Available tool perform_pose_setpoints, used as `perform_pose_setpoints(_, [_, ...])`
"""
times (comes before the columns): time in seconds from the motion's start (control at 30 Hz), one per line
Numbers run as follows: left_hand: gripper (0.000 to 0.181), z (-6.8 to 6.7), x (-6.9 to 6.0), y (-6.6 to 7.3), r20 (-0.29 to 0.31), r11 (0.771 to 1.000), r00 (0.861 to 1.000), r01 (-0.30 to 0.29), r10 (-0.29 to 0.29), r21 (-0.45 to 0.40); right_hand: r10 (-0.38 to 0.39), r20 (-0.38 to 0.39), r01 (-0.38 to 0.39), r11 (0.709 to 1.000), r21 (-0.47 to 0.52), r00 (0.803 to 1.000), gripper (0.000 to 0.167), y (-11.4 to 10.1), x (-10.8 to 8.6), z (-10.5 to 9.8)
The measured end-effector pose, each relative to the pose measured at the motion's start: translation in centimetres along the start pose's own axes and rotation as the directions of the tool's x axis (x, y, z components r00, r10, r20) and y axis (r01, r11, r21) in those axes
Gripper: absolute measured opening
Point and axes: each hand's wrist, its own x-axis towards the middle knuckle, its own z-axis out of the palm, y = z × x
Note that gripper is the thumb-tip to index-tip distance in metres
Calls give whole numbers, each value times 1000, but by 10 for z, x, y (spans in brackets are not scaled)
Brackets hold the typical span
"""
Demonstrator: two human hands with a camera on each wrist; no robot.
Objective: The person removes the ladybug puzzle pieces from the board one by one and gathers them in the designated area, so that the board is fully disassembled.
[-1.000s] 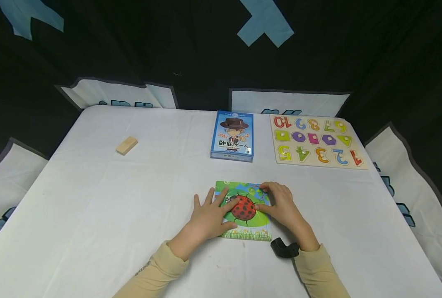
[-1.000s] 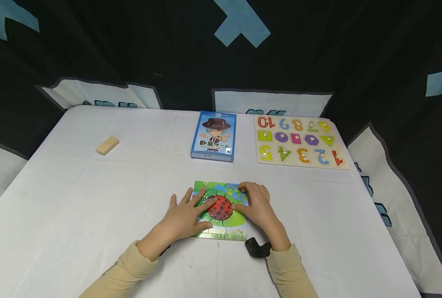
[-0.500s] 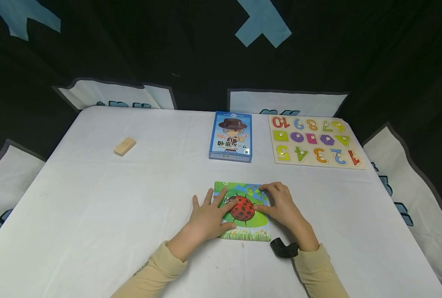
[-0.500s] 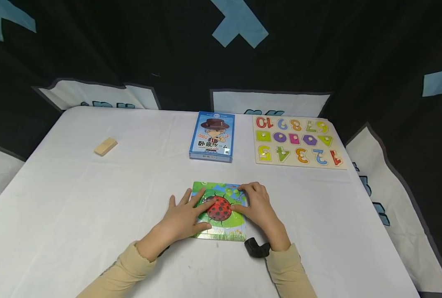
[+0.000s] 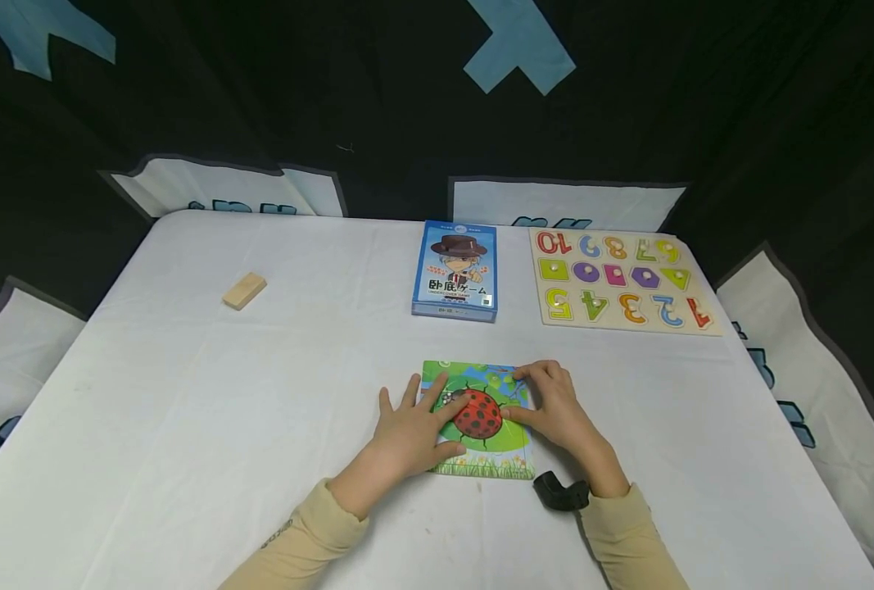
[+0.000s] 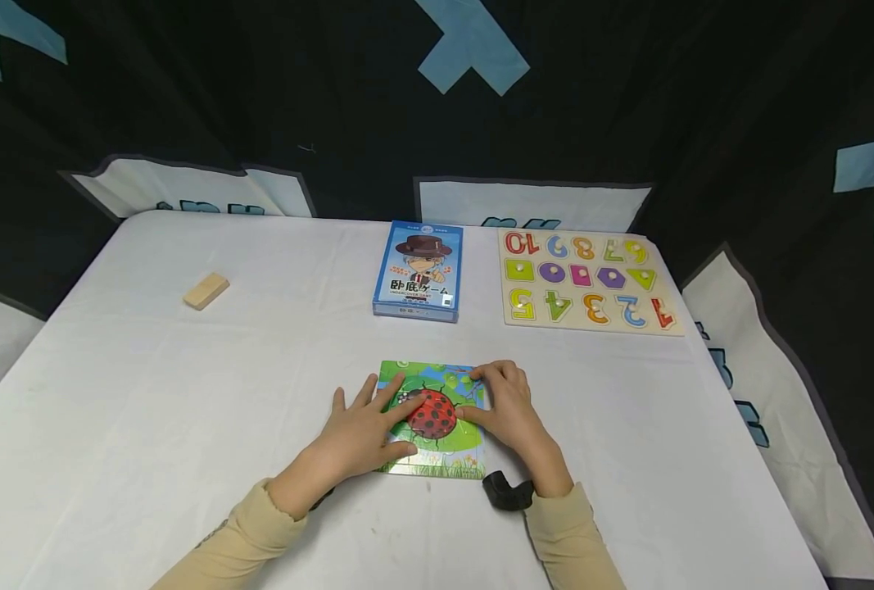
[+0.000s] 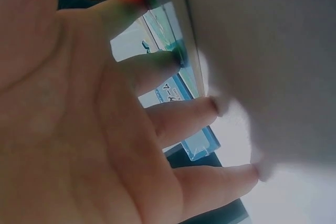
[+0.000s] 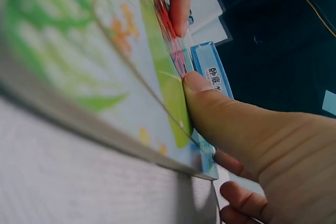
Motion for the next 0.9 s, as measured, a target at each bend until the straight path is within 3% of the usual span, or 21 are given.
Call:
perform_pose_setpoints(0.33, [67,1,0,0,-4,1000,1000,1,-1,-1,-28,-17,27,997,-78,999,55,-3,-1,-2])
perform_pose_setpoints(0.7, [67,1,0,-1,7,1000,1000,9,-9,0,-24,-32,25,999,37,999,54,1,1,1])
perform_pose_setpoints(0.9, [68,1,0,0,9,1000,1000,7,-7,-6,-66,-48,70,992,103,997,57,1,1,2])
